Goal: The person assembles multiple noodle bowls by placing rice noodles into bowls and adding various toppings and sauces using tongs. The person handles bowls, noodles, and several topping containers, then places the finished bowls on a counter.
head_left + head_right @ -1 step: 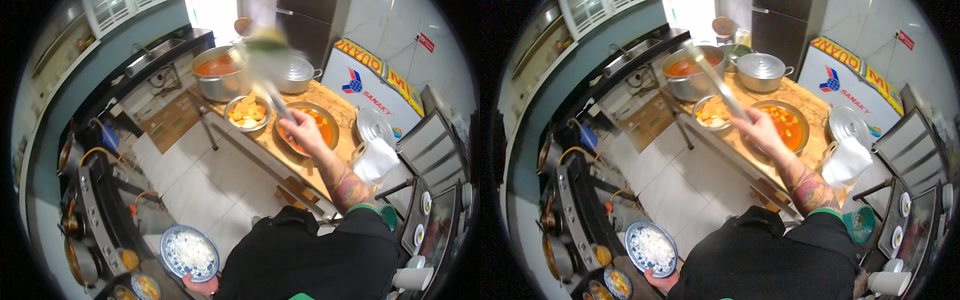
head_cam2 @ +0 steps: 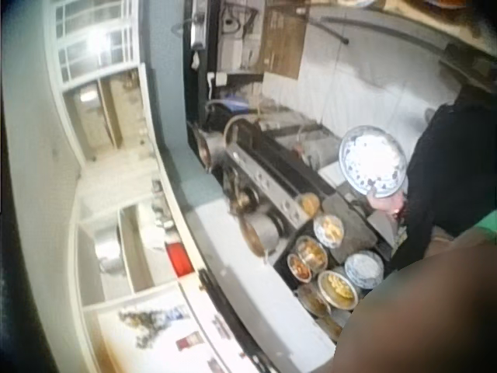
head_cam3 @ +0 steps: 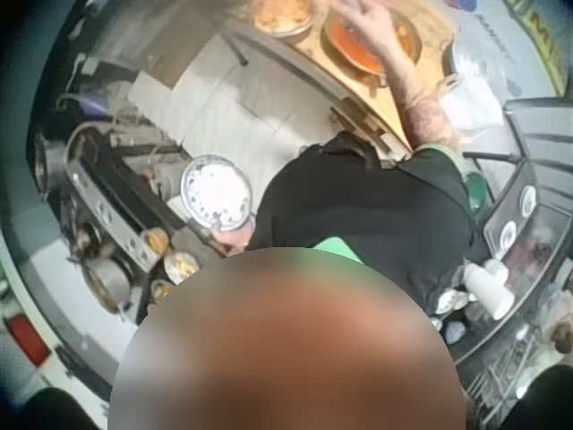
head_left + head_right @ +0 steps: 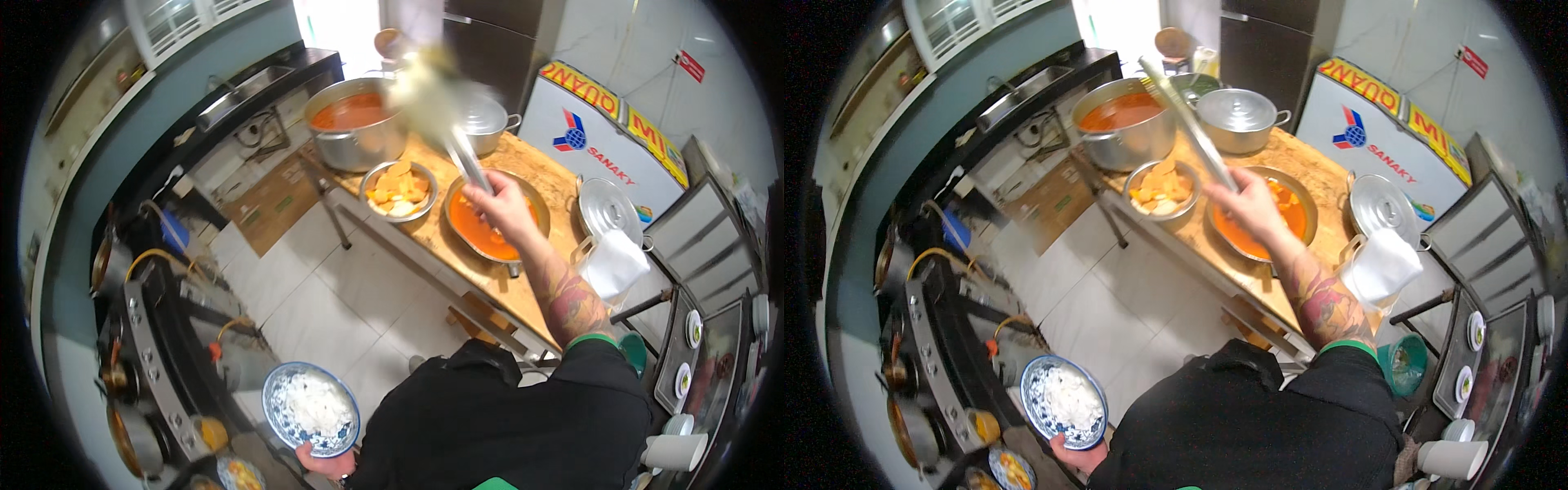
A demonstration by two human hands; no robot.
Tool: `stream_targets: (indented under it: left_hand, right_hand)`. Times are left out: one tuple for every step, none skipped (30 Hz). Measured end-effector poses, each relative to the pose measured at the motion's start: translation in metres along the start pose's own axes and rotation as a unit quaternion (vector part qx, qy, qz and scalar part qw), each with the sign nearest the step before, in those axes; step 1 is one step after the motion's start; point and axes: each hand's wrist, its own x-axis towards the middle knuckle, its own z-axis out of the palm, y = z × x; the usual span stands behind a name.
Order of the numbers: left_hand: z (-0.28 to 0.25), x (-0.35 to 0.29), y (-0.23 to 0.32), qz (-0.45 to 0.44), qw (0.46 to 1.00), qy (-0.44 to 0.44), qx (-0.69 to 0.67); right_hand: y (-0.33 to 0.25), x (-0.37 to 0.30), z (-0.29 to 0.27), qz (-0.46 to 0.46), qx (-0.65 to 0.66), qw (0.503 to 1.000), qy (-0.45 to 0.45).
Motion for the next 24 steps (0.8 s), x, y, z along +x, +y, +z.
stream_targets:
  left_hand:
    - [0.023, 0.02, -0.008, -0.046, 0.999, 0.001, 0.022]
    - [0.045, 0.041, -0.015, -0.089, 0.994, -0.043, 0.035]
    - [0.063, 0.058, -0.016, -0.129, 0.986, -0.093, 0.047]
    - [0.083, 0.078, -0.022, -0.182, 0.977, -0.093, 0.067]
    - [0.099, 0.095, -0.029, -0.209, 0.967, -0.129, 0.067]
    - [0.118, 0.116, -0.041, -0.233, 0.955, -0.16, 0.084]
    - [0.136, 0.134, -0.052, -0.269, 0.939, -0.205, 0.067]
    - [0.153, 0.152, -0.065, -0.286, 0.929, -0.226, 0.064]
    - [0.171, 0.169, -0.078, -0.31, 0.921, -0.219, 0.086]
    - [0.187, 0.185, -0.09, -0.336, 0.906, -0.246, 0.071]
    - [0.204, 0.203, -0.102, -0.369, 0.893, -0.239, 0.094]
    - [0.222, 0.223, -0.113, -0.401, 0.873, -0.262, 0.093]
    - [0.24, 0.241, -0.125, -0.419, 0.866, -0.249, 0.111]
    - [0.257, 0.257, -0.135, -0.429, 0.849, -0.281, 0.121]
    - [0.273, 0.271, -0.146, -0.447, 0.835, -0.291, 0.134]
    - [0.286, 0.284, -0.155, -0.47, 0.814, -0.319, 0.12]
    - [0.296, 0.295, -0.155, -0.474, 0.8, -0.332, 0.16]
    - [0.308, 0.308, -0.16, -0.483, 0.781, -0.352, 0.184]
    - [0.318, 0.318, -0.166, -0.493, 0.759, -0.373, 0.205]
    - [0.327, 0.326, -0.173, -0.53, 0.748, -0.347, 0.197]
    - [0.333, 0.333, -0.18, -0.564, 0.738, -0.32, 0.188]
    - [0.337, 0.339, -0.187, -0.6, 0.729, -0.291, 0.153]
    - [0.341, 0.345, -0.194, -0.585, 0.721, -0.317, 0.194]
    - [0.342, 0.348, -0.201, -0.595, 0.713, -0.316, 0.194]
  right_hand:
    - [0.002, 0.027, -0.022, 0.015, -0.06, 0.997, 0.054]
    - [0.007, 0.055, -0.042, 0.017, -0.11, 0.989, 0.102]
    - [0.01, 0.079, -0.06, -0.001, -0.175, 0.974, 0.143]
    - [0.016, 0.106, -0.076, -0.002, -0.241, 0.953, 0.185]
    - [0.024, 0.129, -0.086, 0.0, -0.277, 0.939, 0.201]
    - [0.03, 0.157, -0.098, 0.014, -0.311, 0.925, 0.217]
    - [0.037, 0.189, -0.104, 0.072, -0.345, 0.908, 0.226]
    - [0.047, 0.215, -0.105, 0.056, -0.382, 0.891, 0.237]
    - [0.057, 0.245, -0.102, 0.052, -0.419, 0.871, 0.25]
    - [0.066, 0.274, -0.098, 0.045, -0.456, 0.849, 0.264]
    - [0.077, 0.302, -0.094, 0.064, -0.458, 0.848, 0.259]
    - [0.087, 0.33, -0.09, 0.077, -0.459, 0.846, 0.259]
    - [0.097, 0.354, -0.084, 0.109, -0.441, 0.85, 0.267]
    - [0.106, 0.374, -0.077, 0.136, -0.451, 0.841, 0.266]
    - [0.115, 0.388, -0.075, 0.138, -0.461, 0.835, 0.267]
    - [0.127, 0.399, -0.072, 0.159, -0.467, 0.828, 0.265]
    - [0.132, 0.404, -0.071, 0.172, -0.47, 0.824, 0.265]
    - [0.138, 0.411, -0.073, 0.191, -0.473, 0.819, 0.264]
    - [0.142, 0.412, -0.078, 0.216, -0.478, 0.807, 0.272]
    - [0.145, 0.413, -0.085, 0.22, -0.472, 0.812, 0.265]
    - [0.147, 0.414, -0.093, 0.226, -0.468, 0.812, 0.265]
    - [0.145, 0.413, -0.105, 0.221, -0.465, 0.815, 0.267]
    - [0.142, 0.409, -0.123, 0.231, -0.437, 0.827, 0.268]
    - [0.136, 0.402, -0.141, 0.233, -0.406, 0.841, 0.269]
